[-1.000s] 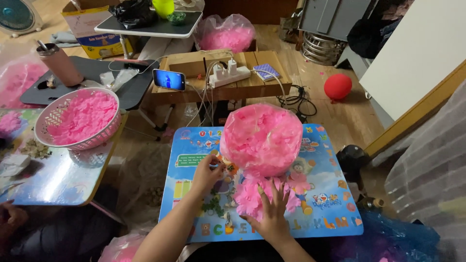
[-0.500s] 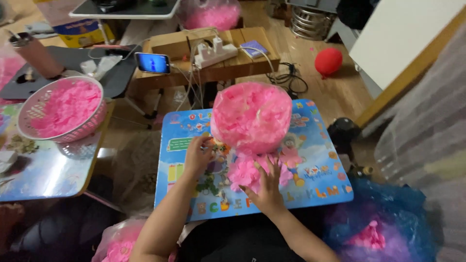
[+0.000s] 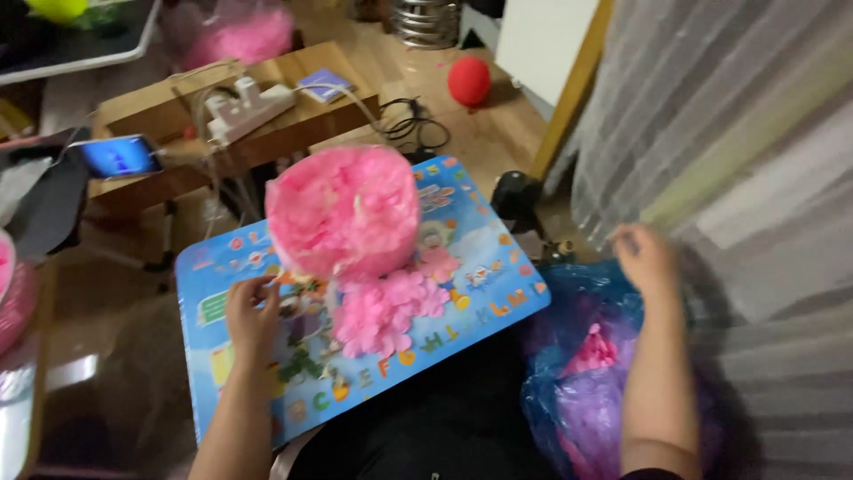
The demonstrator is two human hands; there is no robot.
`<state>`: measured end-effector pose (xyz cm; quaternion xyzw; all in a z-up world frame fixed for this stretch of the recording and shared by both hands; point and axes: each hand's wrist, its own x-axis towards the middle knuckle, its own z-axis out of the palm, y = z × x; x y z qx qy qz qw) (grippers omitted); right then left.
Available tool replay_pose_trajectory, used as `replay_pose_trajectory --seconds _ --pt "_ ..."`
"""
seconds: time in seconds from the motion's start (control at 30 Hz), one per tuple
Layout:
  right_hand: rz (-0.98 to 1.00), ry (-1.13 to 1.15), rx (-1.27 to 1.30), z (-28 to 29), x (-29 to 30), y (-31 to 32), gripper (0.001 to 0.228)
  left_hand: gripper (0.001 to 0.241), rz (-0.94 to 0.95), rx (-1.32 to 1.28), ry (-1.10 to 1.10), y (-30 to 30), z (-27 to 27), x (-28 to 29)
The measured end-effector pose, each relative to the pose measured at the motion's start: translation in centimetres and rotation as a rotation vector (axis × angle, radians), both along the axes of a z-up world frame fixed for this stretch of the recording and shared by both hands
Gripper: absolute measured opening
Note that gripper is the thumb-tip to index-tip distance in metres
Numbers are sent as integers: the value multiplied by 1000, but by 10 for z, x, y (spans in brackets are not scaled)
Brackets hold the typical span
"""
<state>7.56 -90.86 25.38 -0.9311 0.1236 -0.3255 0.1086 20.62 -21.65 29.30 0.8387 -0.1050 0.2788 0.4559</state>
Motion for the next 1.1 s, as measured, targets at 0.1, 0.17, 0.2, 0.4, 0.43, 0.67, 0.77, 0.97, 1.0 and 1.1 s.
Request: replay_pose_trajectory --seconds 0.1,0.17,0.2,0.4,0.43,0.67,0.77,0.97,1.0,1.1 --pt "68 429 442 -67 -34 12 20 16 17 -17 1 3 -12 4" --pt "35 620 584 -153 -54 16 29 17 9 -18 2 4 -16 6" --pt "12 814 723 -197 -64 19 39 17 13 -20 3 6 -19 6" --pt "170 871 823 -143 -87 133 42 13 11 -47 88 -1 -8 -2" --pt "168 870 825 -124 -88 141 42 13 8 -46 88 -1 -8 -2" --pt "27 331 897 -85 -87 35 21 16 29 -6 101 -1 -9 -5" --pt "-278 162 722 -82 -69 -16 32 15 42 -28 129 -6 0 -11" --pt "-416 507 163 -132 -50 7 82 15 51 -38 158 -5 4 -11" --pt "-411 612 191 -129 -52 18 85 15 52 -36 162 -7 3 -10" --pt "-428 698 188 -161 -47 9 84 14 24 -43 152 -11 11 -14"
